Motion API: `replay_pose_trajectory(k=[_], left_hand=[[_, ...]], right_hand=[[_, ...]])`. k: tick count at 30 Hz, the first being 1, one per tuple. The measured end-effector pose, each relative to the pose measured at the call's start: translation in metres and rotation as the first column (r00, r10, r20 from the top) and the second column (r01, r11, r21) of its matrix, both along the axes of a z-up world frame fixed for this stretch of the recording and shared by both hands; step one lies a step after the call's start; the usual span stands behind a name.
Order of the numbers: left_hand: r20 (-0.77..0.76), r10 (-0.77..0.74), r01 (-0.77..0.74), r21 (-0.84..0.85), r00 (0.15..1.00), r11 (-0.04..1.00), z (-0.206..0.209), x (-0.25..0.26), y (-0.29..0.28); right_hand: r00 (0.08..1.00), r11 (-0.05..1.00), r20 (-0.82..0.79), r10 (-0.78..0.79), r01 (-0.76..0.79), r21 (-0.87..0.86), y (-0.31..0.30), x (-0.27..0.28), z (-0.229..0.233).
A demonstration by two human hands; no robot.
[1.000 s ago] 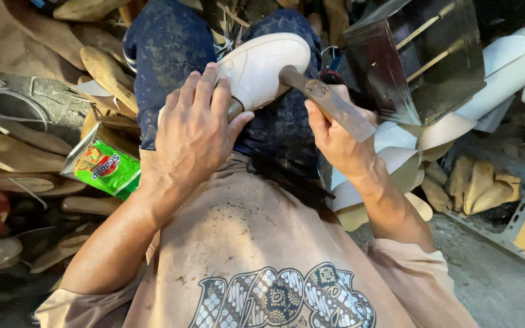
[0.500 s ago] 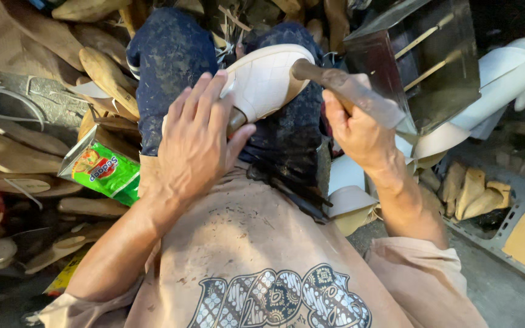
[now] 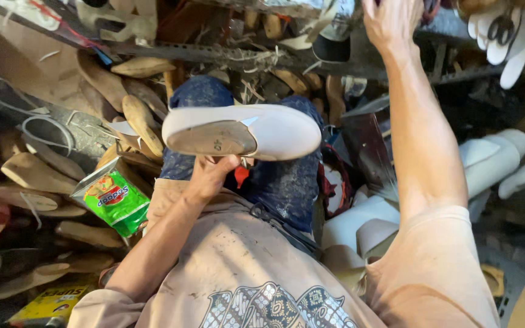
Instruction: The person assembles a shoe by hand, using a hammer and pliers to pull and secure the material over a shoe last and then trimming the excess.
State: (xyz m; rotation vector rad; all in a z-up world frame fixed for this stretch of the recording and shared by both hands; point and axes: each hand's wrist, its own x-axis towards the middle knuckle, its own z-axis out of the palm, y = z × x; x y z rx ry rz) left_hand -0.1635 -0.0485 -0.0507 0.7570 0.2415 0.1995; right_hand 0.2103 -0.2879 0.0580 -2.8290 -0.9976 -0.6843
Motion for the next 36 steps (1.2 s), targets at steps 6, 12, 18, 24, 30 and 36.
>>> replay_pose_trajectory(k=[6, 12, 18, 24, 30, 36], left_hand=[[0.280, -0.006, 0.098, -0.318, 0.960, 0.943, 0.095, 0.073, 0.029], [0.215, -0.163, 0.269, -0.720, 0.963, 0.640, 0.089, 0.084, 0.018], [0.199, -0.189, 0.273, -0.750, 0.962, 0.602, 0.088, 0.080, 0.018], [0.230, -0.243, 0.335, -0.673, 0.942, 0.660, 0.095, 0.077, 0.016], [0.195, -0.307, 0.361, -0.599, 0.932, 0.715, 0.096, 0.073, 0.010], [0.189, -0.233, 0.300, -0.615, 0.954, 0.729, 0.081, 0.068, 0.005]], right_hand=[[0.998, 0.991, -0.062, -0.014, 0.022, 0.132, 0.019, -0.028, -0.001], [0.943, 0.844, -0.254, 0.214, -0.048, 0.535, 0.022, -0.152, 0.005], [0.526, 0.513, -0.747, 0.406, 0.546, 0.663, 0.027, -0.281, -0.030], [0.149, 0.238, -0.636, 0.757, 0.844, 0.481, 0.052, -0.332, -0.002], [0.194, 0.204, -0.597, 0.778, 0.821, 0.533, 0.086, -0.337, 0.004], [0.162, 0.213, -0.552, 0.818, 0.806, 0.552, 0.092, -0.344, 0.039]])
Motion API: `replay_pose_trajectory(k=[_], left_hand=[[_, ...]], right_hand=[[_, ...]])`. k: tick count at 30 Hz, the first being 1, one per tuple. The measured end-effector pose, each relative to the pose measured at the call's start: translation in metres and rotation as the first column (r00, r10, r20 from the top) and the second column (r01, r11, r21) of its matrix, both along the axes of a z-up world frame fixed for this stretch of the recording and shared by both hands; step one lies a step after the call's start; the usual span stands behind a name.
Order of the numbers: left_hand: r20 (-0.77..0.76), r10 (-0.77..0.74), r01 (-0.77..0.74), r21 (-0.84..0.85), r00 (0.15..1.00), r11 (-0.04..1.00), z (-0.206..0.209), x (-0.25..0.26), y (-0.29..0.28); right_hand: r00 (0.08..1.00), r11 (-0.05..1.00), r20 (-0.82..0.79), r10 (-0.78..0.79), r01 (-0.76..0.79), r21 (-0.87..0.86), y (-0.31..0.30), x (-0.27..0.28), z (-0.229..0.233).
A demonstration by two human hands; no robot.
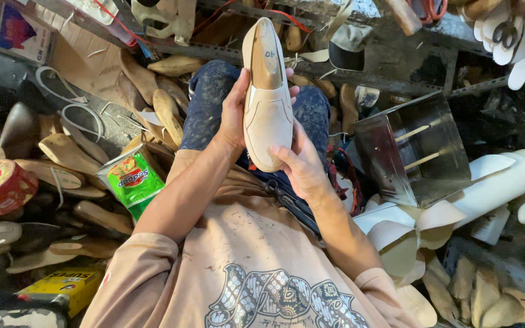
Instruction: The person assembles a shoe by hand, using a hammer and pliers to pull and secure the material over a shoe last and then trimming the excess.
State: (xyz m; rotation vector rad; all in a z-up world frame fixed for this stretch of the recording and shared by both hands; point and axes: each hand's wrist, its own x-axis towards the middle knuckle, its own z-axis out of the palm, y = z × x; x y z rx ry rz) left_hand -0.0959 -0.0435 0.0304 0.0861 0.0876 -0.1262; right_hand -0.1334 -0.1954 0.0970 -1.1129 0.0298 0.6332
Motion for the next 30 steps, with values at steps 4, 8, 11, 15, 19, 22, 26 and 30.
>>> replay_pose_trajectory(k=[4, 8, 11, 15, 19, 22, 26, 30], left_hand=[[-0.088, -0.001, -0.004, -0.051, 0.996, 0.999, -0.008, 0.003, 0.007], [-0.176, 0.002, -0.020, -0.098, 0.984, 0.995, -0.019, 0.008, 0.014], [-0.225, 0.002, -0.030, -0.123, 0.974, 0.992, -0.023, 0.016, 0.020], [-0.236, 0.033, -0.069, -0.145, 0.971, 0.987, -0.019, 0.021, 0.026], [-0.205, 0.066, -0.059, 0.041, 0.977, 0.997, -0.012, 0.025, 0.025], [0.205, 0.508, -0.544, 0.418, 0.836, 0.727, 0.025, 0.011, 0.015], [-0.029, 0.712, -0.710, -0.122, 0.701, 0.694, 0.093, -0.014, 0.057], [0.119, 0.112, -0.112, -0.008, 0.987, 0.994, 0.043, -0.059, 0.069]], right_hand=[[0.980, 0.995, -0.193, 0.050, -0.031, 0.100, -0.011, 0.002, -0.010], [0.971, 0.997, -0.235, 0.048, -0.032, 0.071, -0.042, 0.008, -0.045], [0.959, 1.000, -0.283, 0.026, -0.022, 0.018, -0.057, 0.012, -0.055], [0.940, 1.000, -0.341, -0.018, 0.013, -0.016, -0.071, 0.010, -0.072], [0.931, 1.000, -0.363, -0.029, 0.023, -0.020, -0.079, 0.006, -0.087], [0.911, 0.998, -0.407, -0.061, 0.067, 0.001, -0.081, 0.005, -0.086], [0.923, 0.998, -0.380, -0.062, 0.065, -0.005, -0.080, 0.011, -0.076], [0.941, 0.998, -0.335, -0.055, 0.061, 0.008, -0.087, 0.019, -0.094]])
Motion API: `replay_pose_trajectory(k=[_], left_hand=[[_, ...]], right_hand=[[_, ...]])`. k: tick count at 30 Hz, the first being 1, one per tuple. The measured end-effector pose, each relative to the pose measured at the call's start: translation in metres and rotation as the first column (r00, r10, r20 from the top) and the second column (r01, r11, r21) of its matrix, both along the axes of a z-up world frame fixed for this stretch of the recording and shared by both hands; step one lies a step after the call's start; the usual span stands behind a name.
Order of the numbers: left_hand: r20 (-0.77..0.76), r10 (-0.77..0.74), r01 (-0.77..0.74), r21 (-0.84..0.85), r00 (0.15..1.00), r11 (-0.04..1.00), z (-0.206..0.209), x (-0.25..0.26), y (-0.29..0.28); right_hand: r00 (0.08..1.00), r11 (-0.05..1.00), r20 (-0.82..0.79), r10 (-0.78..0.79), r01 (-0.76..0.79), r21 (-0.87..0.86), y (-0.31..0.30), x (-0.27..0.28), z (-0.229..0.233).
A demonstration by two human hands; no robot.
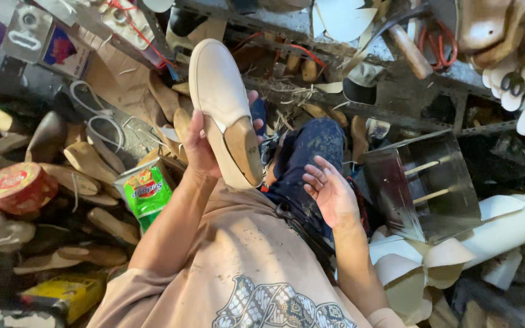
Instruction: The person assembles a shoe by hand, using a hammer and pliers to pull and secure the material over a shoe last and then trimming the excess.
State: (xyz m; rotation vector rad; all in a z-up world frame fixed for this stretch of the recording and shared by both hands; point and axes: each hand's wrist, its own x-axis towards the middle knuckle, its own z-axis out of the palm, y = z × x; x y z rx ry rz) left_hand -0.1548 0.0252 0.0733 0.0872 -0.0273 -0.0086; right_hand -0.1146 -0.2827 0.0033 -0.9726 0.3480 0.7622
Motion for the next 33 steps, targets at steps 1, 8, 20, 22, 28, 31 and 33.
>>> replay_pose_trajectory(k=[1, 8, 20, 22, 28, 31, 33], left_hand=[[0.009, 0.043, -0.043, 0.082, 0.999, 0.996, -0.026, -0.006, -0.001], [0.199, -0.199, 0.247, -0.255, 0.960, 0.935, -0.040, -0.013, -0.040], [0.078, -0.205, 0.218, -0.241, 0.976, 0.946, -0.036, -0.010, -0.051], [0.088, -0.192, 0.208, -0.233, 0.977, 0.950, -0.035, -0.010, -0.051], [-0.169, 0.047, -0.053, -0.025, 0.984, 0.998, -0.033, -0.003, -0.032], [-0.201, 0.082, -0.112, -0.139, 0.976, 0.984, -0.059, 0.032, 0.003], [-0.192, 0.040, -0.072, -0.162, 0.980, 0.984, -0.006, 0.042, -0.005]], right_hand=[[1.000, 1.000, 0.012, 0.012, -0.012, -0.006, -0.003, 0.000, -0.008], [0.999, 0.999, -0.004, 0.053, -0.053, -0.008, 0.009, 0.002, 0.000], [1.000, 1.000, -0.001, -0.004, 0.004, 0.009, 0.000, -0.005, -0.006], [1.000, 1.000, 0.010, -0.005, 0.005, 0.008, -0.002, -0.004, -0.008], [1.000, 1.000, -0.018, -0.014, 0.014, -0.008, 0.007, 0.001, -0.002], [1.000, 1.000, 0.003, -0.009, 0.009, 0.001, 0.006, 0.001, -0.006], [1.000, 1.000, 0.026, -0.006, 0.006, 0.003, 0.014, 0.011, -0.002]])
